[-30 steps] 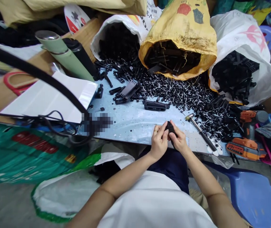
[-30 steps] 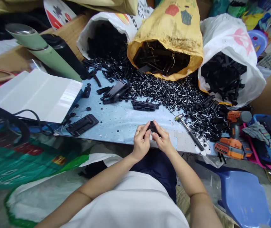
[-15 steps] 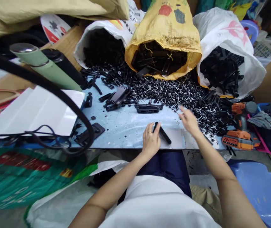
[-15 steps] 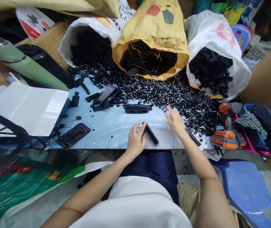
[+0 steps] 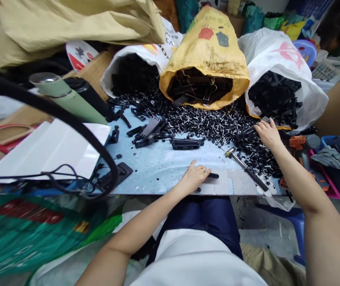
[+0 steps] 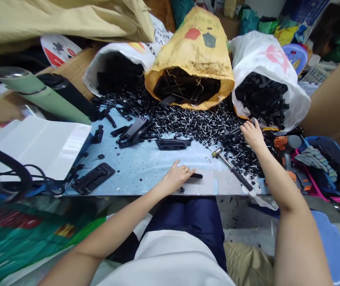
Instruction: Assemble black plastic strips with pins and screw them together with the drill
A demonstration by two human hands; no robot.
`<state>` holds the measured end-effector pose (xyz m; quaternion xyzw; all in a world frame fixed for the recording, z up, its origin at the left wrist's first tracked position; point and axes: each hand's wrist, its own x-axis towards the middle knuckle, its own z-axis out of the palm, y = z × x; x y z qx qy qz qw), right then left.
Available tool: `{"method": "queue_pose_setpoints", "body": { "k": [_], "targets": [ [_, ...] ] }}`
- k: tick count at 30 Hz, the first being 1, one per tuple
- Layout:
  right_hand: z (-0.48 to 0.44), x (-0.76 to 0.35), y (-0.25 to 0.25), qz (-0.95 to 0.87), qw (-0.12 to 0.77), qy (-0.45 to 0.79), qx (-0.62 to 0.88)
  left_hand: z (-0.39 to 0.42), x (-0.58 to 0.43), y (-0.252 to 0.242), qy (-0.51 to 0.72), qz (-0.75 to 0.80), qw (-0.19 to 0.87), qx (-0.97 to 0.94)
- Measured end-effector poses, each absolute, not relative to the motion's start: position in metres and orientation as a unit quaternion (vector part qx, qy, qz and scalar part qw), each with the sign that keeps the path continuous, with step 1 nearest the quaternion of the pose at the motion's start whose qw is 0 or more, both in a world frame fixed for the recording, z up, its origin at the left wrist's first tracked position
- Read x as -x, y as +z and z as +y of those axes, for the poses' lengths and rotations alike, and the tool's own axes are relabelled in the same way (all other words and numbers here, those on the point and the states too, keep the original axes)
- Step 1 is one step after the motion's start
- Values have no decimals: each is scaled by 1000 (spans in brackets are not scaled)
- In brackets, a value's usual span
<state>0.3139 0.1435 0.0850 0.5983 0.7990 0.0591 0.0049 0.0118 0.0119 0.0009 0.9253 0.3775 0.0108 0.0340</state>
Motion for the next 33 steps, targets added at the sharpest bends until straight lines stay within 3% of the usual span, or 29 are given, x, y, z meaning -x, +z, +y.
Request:
{"method": "queue_pose_setpoints", "body": {
  "k": [6, 12, 15, 23, 29, 33],
  "targets": [
    [73, -262, 72, 827, 150, 104, -531, 1, -8, -9, -7, 477, 91, -874],
    [14, -231, 40, 918, 158, -42, -361, 7, -12, -19, 53, 444, 174, -877],
    [-1, -223, 20, 916, 176, -58, -355, 8, -12, -13, 50, 440, 197, -875],
    [-15, -215, 7, 905, 87, 1, -416, 5, -17, -8, 60, 435, 185, -879],
    [-15, -209, 25, 919, 41, 51, -390, 0, -11, -25, 152, 413, 145, -886],
    [-5, -223, 17, 933, 22, 39, -358, 2, -15, -22, 123, 401, 165, -893]
  ]
}}
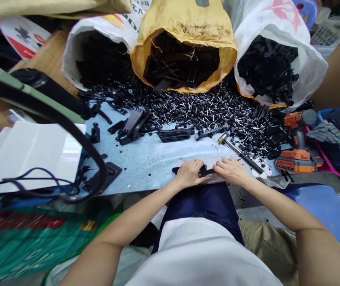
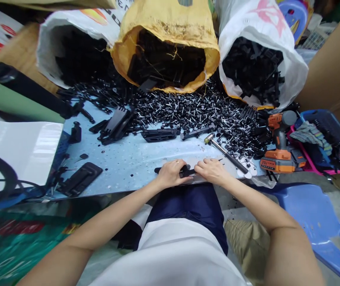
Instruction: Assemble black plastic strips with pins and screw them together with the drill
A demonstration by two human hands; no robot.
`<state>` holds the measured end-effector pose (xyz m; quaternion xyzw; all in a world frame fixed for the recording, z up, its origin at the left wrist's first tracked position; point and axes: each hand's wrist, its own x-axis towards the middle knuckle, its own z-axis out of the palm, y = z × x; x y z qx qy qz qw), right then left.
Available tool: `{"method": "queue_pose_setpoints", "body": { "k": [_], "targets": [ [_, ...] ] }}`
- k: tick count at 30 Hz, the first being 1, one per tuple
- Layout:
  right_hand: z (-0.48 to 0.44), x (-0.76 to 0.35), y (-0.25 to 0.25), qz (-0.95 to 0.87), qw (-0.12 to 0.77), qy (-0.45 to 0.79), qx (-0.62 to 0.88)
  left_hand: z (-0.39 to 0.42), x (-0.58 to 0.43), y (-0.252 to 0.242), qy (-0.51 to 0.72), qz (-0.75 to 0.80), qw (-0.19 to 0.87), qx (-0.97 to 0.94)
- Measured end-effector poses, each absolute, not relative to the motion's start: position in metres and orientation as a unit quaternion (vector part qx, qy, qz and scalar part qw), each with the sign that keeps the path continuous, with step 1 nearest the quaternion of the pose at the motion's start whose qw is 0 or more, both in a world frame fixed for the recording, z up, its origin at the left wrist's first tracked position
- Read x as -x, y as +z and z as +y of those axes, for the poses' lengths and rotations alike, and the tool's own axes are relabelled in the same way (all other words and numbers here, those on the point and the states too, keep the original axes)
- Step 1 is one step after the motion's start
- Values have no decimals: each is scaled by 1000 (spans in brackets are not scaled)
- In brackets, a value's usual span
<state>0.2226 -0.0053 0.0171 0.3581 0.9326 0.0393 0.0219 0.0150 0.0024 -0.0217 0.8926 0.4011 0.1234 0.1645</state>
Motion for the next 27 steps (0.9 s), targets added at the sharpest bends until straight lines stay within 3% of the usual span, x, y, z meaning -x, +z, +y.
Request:
{"method": "queue_pose_setpoints", "body": {
  "k": [4, 9, 15, 20, 24, 27],
  "targets": [
    [-7, -245, -5, 922, -24, 5, -386, 30, -44, -9, 92, 383, 169, -904],
    [-23, -262, -15, 897, -65, -13, -438, 92, -92, 3, 45, 418, 74, -904],
    [14, -276, 6, 767, -56, -33, -639, 110, -93, 5, 40, 405, 62, -911],
    [53, -266, 18, 706, 35, -113, -698, 74, -44, 2, 154, 455, 113, -870],
    [60, -258, 21, 687, 34, -131, -714, 50, 9, -13, 269, 440, 143, -845],
    [56, -254, 27, 673, 20, -122, -729, 41, 33, -31, 289, 427, 139, -845]
  ]
}}
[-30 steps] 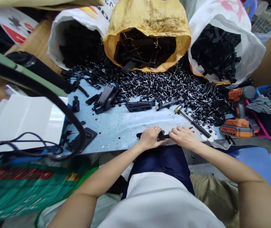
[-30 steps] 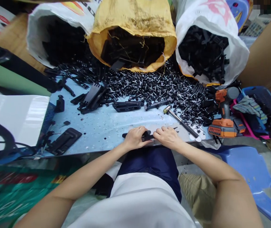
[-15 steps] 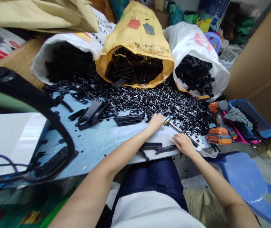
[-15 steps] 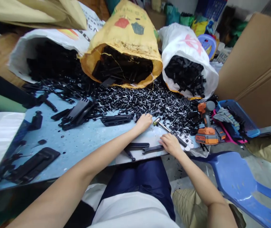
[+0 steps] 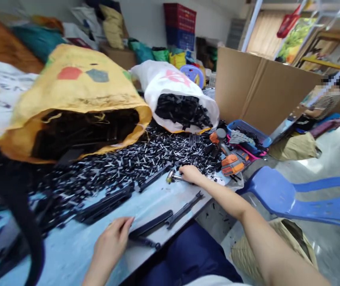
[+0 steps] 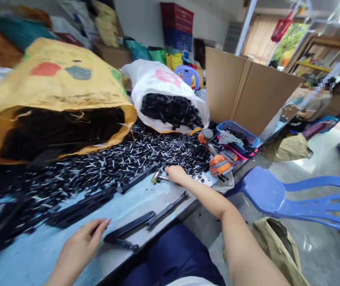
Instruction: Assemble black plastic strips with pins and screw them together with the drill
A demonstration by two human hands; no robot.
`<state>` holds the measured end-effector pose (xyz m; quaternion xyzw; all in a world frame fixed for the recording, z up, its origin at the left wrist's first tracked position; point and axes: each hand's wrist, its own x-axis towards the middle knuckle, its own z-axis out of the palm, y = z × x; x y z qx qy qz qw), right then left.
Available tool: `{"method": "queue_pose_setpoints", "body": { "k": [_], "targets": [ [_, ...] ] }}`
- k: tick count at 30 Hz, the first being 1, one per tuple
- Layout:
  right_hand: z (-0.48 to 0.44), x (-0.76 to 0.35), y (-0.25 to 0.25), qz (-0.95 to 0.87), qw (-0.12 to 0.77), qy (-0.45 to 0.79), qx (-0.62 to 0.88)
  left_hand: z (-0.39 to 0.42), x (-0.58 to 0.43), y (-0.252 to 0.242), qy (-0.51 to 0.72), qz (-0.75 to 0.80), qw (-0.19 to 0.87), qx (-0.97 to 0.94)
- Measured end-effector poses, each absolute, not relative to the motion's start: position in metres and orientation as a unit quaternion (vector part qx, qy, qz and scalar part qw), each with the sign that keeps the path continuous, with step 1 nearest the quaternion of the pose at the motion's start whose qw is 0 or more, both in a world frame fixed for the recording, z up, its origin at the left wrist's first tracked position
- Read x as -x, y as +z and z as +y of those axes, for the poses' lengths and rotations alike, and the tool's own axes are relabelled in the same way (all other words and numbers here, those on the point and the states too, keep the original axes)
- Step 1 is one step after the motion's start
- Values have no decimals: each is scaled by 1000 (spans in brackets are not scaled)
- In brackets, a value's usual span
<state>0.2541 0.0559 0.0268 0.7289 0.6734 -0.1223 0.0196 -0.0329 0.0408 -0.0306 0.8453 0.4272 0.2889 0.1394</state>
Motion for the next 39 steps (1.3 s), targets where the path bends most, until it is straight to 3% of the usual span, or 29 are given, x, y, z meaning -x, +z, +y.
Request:
{"method": "queue_pose_setpoints", "body": {
  "k": [3, 9, 13, 26, 39],
  "targets": [
    [42, -245, 32, 688, -41, -117, -715, 30, 37, -38, 279, 422, 133, -852],
    [8, -223, 25, 714, -282, -234, -597, 19, 28, -13, 210, 455, 133, -855],
    [-5, -216, 12, 681, -359, -268, -579, 19, 27, -4, 144, 487, 146, -849],
    [-23, -211, -4, 798, -279, -110, -523, 16, 29, 25, -27, 514, 107, -851],
    [-17, -211, -11, 810, -293, -82, -501, 15, 15, 16, -20, 492, 79, -867]
  ]
}}
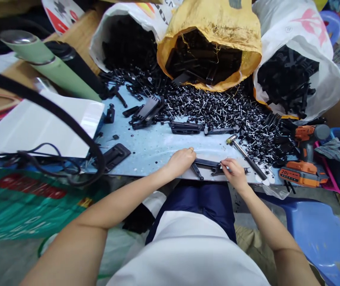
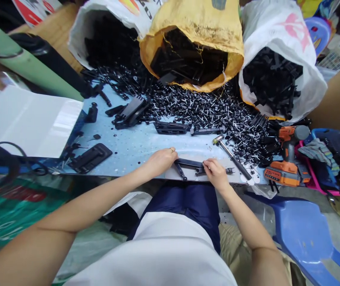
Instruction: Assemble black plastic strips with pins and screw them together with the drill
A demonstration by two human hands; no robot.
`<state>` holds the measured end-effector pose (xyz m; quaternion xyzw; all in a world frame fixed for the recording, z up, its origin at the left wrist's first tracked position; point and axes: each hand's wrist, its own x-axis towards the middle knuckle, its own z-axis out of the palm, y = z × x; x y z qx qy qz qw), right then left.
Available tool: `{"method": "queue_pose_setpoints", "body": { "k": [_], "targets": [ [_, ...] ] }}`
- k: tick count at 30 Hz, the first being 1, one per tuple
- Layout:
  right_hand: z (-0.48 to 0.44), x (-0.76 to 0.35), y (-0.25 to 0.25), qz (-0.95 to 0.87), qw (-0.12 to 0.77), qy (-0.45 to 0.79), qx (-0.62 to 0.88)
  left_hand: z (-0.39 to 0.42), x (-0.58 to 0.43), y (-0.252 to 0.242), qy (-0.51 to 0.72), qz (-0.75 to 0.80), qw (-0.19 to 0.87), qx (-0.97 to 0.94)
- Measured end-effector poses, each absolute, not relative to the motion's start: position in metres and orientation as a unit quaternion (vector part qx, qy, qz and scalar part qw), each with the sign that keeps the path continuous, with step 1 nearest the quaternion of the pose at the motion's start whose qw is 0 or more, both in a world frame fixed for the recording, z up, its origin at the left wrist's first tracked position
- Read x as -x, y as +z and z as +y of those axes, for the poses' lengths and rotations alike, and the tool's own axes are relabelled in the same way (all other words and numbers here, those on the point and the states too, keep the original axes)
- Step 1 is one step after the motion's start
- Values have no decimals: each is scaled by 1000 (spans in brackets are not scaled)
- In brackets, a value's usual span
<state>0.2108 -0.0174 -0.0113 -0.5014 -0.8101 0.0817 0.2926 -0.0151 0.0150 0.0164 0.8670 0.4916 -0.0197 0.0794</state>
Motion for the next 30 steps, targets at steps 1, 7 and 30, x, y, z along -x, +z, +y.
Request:
{"method": "queue_pose_setpoints", "body": {
  "k": [1, 7, 30],
  "targets": [
    [-18, -211, -12, -816, 288, 79, 495, 12, 16, 11, 7, 502, 73, -862],
    [-23, -213, -17, -825, 253, 70, 500, -3, 28, -34, 233, 482, 54, -843],
    [-26, -252, -27, -906, 67, -12, 418, -11, 35, -34, 414, 329, -196, -826]
  ]
}}
